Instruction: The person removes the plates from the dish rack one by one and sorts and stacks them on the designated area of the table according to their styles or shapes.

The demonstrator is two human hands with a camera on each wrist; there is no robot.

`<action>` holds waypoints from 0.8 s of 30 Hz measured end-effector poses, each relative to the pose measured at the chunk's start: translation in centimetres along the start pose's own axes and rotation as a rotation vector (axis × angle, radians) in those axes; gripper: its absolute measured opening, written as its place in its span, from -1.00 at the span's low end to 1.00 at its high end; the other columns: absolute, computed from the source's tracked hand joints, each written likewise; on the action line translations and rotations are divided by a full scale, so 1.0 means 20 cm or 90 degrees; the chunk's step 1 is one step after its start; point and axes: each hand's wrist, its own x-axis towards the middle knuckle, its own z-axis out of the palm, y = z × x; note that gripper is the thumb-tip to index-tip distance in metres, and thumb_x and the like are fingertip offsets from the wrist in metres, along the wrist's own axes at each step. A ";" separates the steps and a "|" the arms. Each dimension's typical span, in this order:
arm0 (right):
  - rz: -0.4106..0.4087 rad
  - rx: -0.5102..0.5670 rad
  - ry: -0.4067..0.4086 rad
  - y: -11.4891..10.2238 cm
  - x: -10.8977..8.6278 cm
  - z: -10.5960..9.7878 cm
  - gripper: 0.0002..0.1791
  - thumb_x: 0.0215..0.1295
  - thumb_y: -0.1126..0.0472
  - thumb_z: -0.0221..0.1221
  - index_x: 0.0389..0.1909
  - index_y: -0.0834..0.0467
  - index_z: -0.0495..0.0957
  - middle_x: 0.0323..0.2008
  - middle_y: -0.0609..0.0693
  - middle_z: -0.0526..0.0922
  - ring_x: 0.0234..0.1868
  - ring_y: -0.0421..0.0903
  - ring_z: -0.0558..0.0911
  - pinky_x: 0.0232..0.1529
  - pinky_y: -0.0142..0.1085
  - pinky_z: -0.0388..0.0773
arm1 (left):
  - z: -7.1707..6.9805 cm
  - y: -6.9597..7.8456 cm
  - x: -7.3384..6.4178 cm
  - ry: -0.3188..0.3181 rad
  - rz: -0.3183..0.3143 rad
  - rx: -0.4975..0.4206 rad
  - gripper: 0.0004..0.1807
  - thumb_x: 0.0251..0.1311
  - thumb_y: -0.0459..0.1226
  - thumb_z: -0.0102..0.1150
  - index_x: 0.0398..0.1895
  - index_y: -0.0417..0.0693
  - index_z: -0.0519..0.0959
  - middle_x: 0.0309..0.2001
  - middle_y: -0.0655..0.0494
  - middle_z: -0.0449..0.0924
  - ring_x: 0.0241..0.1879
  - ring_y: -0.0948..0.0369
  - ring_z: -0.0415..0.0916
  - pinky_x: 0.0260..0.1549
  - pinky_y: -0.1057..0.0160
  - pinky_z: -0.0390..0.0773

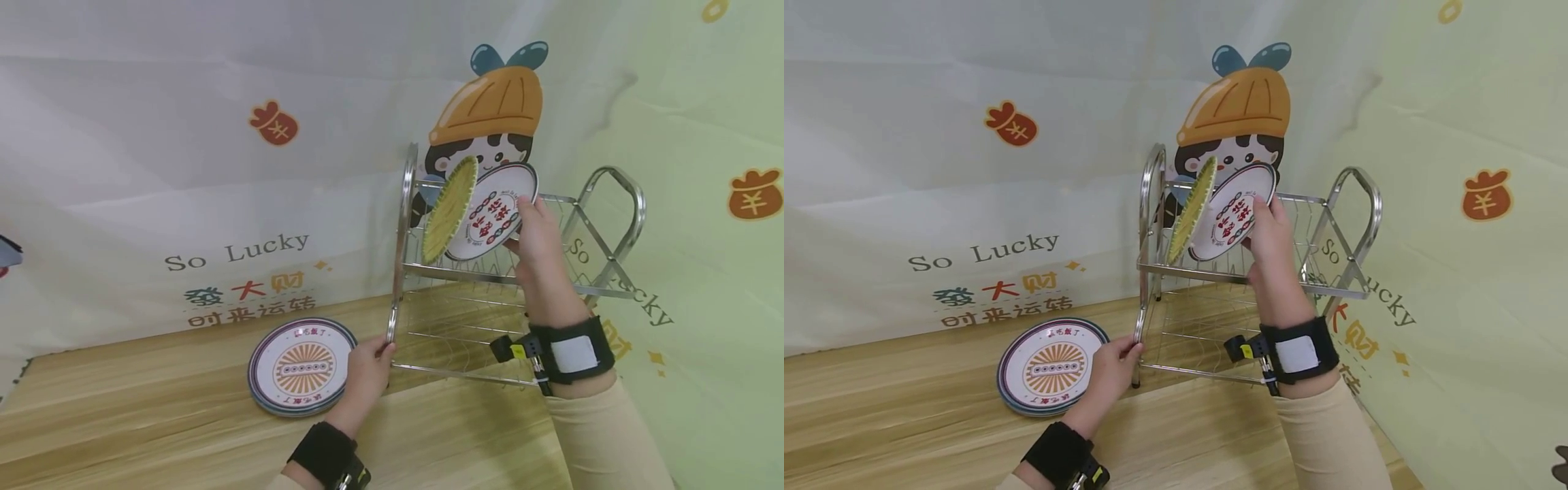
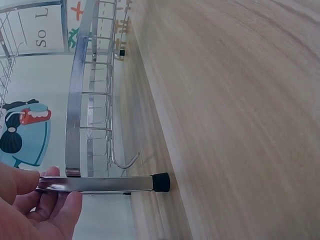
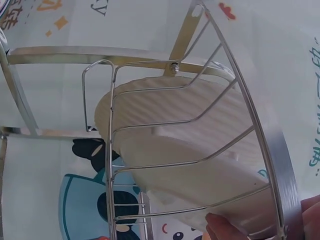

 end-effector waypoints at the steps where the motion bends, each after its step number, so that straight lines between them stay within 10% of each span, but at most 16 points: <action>1: -0.004 0.012 0.009 0.00 0.00 0.00 -0.56 0.34 -0.01 -0.22 0.19 0.05 0.24 -0.10 0.15 0.44 -0.15 -0.04 0.46 -0.09 -0.16 0.38 | 0.00 0.00 0.00 -0.002 -0.001 -0.003 -0.79 0.10 -0.23 0.08 -0.19 -0.05 0.56 -0.25 0.03 0.60 -0.25 0.17 0.52 -0.40 0.32 0.54; 24: -0.139 0.479 0.193 -0.03 -0.21 -0.10 -0.60 0.28 0.17 -0.06 0.15 0.02 0.30 0.06 0.11 0.40 0.05 0.02 0.42 0.03 -0.10 0.38 | 0.00 0.00 -0.01 0.006 0.009 -0.011 -0.85 0.10 -0.27 0.08 -0.28 -0.06 0.57 -0.32 0.08 0.60 -0.23 0.17 0.53 -0.37 0.37 0.54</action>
